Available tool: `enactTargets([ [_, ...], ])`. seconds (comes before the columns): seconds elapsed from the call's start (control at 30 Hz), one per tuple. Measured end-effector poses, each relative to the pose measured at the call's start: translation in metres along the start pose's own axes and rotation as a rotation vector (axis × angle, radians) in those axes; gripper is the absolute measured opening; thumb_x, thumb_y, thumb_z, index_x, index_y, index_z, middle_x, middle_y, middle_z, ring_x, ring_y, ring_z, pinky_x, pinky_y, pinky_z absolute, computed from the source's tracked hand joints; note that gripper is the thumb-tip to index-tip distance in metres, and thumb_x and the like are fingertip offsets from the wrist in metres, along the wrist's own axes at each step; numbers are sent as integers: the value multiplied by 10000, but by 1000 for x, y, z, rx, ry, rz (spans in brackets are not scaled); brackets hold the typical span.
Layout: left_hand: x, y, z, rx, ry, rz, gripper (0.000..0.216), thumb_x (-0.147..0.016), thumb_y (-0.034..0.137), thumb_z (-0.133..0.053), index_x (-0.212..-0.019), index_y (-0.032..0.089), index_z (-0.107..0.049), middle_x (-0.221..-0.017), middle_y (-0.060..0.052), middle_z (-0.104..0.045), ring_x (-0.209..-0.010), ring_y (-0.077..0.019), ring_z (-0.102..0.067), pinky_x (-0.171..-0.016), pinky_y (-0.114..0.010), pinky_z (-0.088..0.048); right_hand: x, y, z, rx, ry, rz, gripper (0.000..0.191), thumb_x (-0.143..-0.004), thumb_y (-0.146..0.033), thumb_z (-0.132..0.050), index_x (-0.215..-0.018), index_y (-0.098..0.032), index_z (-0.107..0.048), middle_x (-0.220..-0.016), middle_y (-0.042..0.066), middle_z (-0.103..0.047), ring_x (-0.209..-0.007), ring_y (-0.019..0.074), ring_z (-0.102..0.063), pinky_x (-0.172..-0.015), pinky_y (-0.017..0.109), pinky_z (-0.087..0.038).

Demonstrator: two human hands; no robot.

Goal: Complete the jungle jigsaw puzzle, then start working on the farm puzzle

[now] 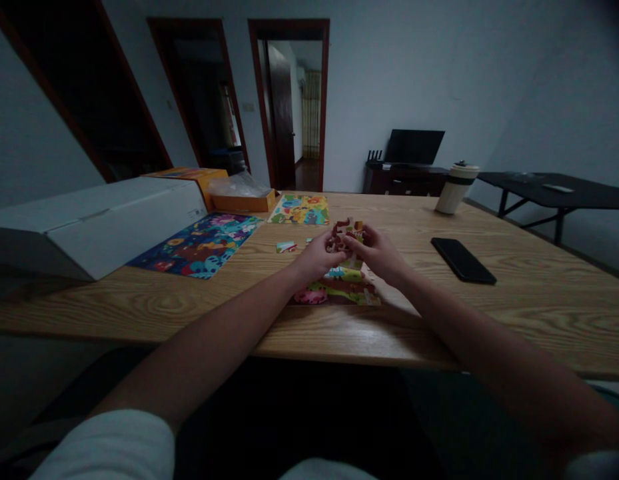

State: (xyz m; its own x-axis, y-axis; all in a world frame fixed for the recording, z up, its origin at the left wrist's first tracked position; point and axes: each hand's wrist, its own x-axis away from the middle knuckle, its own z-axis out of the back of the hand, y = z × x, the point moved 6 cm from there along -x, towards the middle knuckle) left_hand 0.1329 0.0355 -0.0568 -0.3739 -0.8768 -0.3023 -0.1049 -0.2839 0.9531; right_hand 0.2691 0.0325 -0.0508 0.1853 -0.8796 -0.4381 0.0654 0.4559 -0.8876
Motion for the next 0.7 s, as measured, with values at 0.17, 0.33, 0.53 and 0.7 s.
enactTargets([
  [0.17,7,-4,-7,35,-73,107,601,-753,85,-726,-1310,217,-542,-1153,-106,-704,-927,-237,-713,-784,-358,-580,-1,-10,2,-78,30,-11,404,-736,-539,-799,-992,-241,-706,-1015,52,-740,-933,237,-677,-842,389,-551],
  [0.33,14,-1,-12,102,-119,203,659,-796,138,-742,-1377,265,-456,-1084,-83,-688,-849,-223,-714,-690,-358,-604,-5,-15,24,-143,130,8,377,-757,-522,-786,-1012,-257,-706,-1066,40,-732,-966,225,-675,-865,371,-538],
  [0.53,1,1,4,282,92,175,266,-869,178,-663,-1125,217,-604,-1098,-63,-648,-959,-203,-674,-777,-383,-614,-3,-13,20,67,10,50,356,-858,-557,-668,-1022,-242,-679,-993,48,-714,-898,229,-653,-814,374,-521],
  [0.7,0,-6,-6,367,-20,188,248,-854,277,-726,-1068,216,-617,-955,-23,-650,-781,-161,-675,-765,-382,-605,13,-14,-3,779,90,265,336,-951,-468,-506,-1097,-200,-647,-1112,150,-665,-1067,331,-573,-966,511,-435],
])
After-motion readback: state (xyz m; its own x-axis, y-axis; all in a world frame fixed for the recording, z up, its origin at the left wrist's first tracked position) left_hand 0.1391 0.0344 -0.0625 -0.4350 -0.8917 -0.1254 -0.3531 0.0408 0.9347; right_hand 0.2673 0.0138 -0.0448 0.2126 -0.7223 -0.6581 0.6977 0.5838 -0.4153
